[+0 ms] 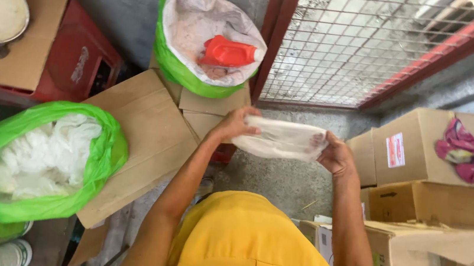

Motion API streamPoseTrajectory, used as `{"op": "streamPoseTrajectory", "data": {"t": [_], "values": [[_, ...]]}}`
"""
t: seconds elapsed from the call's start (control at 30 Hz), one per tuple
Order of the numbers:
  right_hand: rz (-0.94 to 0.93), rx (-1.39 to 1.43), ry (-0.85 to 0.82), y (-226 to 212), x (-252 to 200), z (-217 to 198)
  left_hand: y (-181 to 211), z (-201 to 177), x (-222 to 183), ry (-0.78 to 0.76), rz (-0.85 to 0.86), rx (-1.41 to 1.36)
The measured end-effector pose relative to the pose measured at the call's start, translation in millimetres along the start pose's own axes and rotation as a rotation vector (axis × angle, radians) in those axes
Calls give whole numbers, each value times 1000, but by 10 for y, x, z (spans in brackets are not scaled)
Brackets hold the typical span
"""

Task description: Scooping white powder from a bag into smaller plastic bags, weighing them on a scale, tying them, and placing them into a box.

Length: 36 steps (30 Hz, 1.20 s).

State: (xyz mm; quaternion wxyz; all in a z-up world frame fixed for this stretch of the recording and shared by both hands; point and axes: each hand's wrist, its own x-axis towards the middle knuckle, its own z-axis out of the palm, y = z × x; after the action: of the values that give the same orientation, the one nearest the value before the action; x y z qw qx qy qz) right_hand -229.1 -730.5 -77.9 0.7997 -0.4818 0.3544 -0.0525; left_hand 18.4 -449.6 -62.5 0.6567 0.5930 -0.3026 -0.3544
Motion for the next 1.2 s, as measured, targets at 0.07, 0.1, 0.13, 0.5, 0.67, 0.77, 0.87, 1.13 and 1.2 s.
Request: {"op": "streamPoseTrajectory", "data": {"t": [0.07, 0.1, 0.13, 0.5, 0.67, 0.77, 0.87, 1.13, 1.2], "values": [[130, 411, -123, -30, 165, 39, -220, -40, -158, -30, 25, 653], [140, 399, -141, 32, 311, 18, -192, -36, -282, -6, 21, 655], [141, 418, -147, 89, 463, 2, -162, -31, -401, 20, -89, 664], [-186, -560, -535, -550, 27, 1765, -194, -1234, -1034, 553, -111, -837], [-246, -743, -461, -152, 585, 2577, 1108, -1545, -1362, 591, 123, -499], [-120, -354, -458, 6, 916, 3165, 1575, -1736, -1552, 688, 163, -310], [-401, -403, -509, -98, 919, 3664, 1132, -2156, -1635, 927, 161, -168], [-1146, -1145, -202, -1283, 676, 3818, 265, -2535, -1642, 1226, -229, 520], [-1118, -1237, -157, -1414, 800, 3699, 193, -2534, -1654, 1149, -268, 766]]}}
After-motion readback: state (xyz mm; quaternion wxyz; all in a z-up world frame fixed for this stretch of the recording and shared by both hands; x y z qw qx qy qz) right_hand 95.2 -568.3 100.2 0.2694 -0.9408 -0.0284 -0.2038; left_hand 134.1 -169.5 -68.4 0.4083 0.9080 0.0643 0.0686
